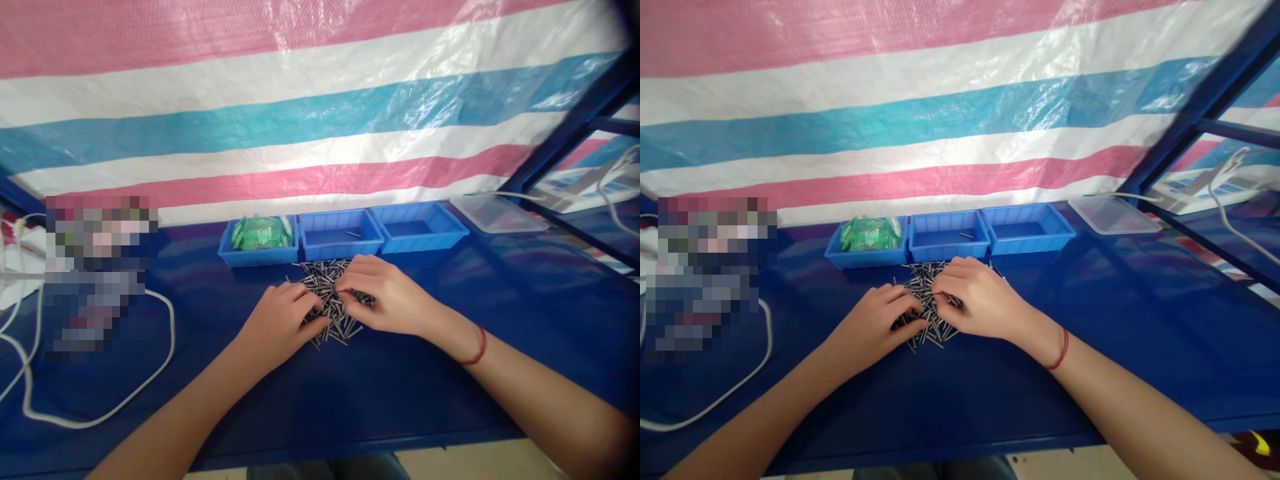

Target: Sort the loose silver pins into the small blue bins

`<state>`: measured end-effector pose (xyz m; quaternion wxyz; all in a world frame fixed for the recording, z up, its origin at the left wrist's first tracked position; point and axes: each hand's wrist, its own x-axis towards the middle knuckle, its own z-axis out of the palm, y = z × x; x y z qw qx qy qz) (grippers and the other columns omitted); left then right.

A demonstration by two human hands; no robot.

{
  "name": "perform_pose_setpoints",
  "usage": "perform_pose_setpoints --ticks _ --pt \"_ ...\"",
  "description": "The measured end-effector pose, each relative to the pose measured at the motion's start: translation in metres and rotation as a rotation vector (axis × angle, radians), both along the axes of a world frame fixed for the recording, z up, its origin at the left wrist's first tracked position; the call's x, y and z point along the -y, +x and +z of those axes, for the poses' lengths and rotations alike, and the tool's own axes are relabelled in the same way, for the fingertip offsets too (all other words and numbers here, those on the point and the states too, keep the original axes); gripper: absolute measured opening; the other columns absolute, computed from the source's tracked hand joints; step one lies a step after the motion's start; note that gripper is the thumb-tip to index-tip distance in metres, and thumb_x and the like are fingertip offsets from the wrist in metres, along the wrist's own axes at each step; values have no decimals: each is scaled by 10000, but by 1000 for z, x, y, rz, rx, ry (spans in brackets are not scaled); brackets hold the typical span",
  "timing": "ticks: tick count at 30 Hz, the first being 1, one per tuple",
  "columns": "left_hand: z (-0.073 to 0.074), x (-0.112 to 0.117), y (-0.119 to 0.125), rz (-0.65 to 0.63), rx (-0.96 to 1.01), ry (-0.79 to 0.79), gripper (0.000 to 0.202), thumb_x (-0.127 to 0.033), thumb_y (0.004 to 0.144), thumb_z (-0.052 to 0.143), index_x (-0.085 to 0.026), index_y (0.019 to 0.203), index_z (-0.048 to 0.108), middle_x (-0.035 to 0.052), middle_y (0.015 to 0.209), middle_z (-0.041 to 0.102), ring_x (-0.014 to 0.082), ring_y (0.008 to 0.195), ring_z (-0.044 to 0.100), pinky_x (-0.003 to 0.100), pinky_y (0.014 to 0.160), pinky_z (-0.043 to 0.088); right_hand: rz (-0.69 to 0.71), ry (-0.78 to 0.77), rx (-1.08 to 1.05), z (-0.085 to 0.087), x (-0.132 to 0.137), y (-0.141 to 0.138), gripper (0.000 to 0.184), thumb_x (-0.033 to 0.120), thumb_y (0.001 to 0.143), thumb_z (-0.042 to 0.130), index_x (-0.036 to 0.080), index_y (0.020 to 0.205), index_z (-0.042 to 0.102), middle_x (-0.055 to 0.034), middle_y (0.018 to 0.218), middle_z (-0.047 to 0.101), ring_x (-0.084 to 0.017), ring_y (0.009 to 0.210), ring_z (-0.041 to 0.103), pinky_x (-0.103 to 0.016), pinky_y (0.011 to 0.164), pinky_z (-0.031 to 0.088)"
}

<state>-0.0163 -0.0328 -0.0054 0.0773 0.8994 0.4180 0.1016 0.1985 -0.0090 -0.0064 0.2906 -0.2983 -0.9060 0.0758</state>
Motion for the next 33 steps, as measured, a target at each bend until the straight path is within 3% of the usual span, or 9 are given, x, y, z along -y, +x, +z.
perform_pose_setpoints --ticks 8,13,19,25,33 --pt "-4 -1 3 10 -35 78 196 -267 961 442 -188 879 602 23 880 607 172 810 549 311 680 338 30 -31 22 0 3 -3 119 121 827 525 175 766 610 -16 685 599 -148 683 497 -300 680 376" --pt "1 -1 3 53 -12 126 227 -250 983 374 -171 919 578 37 904 597 173 837 560 304 701 364 35 -12 44 -1 4 -5 103 225 858 564 169 849 651 -54 785 628 -179 768 534 -328 721 413" --pt "7 2 6 43 139 149 228 -247 987 353 -170 930 560 40 914 608 169 849 572 302 730 395 22 -4 2 -3 4 -8 168 216 904 511 179 852 667 -67 836 635 -184 794 538 -347 738 434" --pt "3 3 4 83 385 56 138 -297 942 482 -192 994 556 23 909 596 152 848 583 277 752 435 8 25 -84 -2 7 -8 145 215 897 527 181 860 663 -71 866 655 -193 823 556 -354 746 439" --pt "2 3 5 77 523 57 104 -246 945 486 -189 944 573 17 876 587 125 805 564 251 751 443 -19 40 -145 -1 10 -10 135 234 904 535 176 921 656 -63 864 674 -193 812 571 -363 753 452"
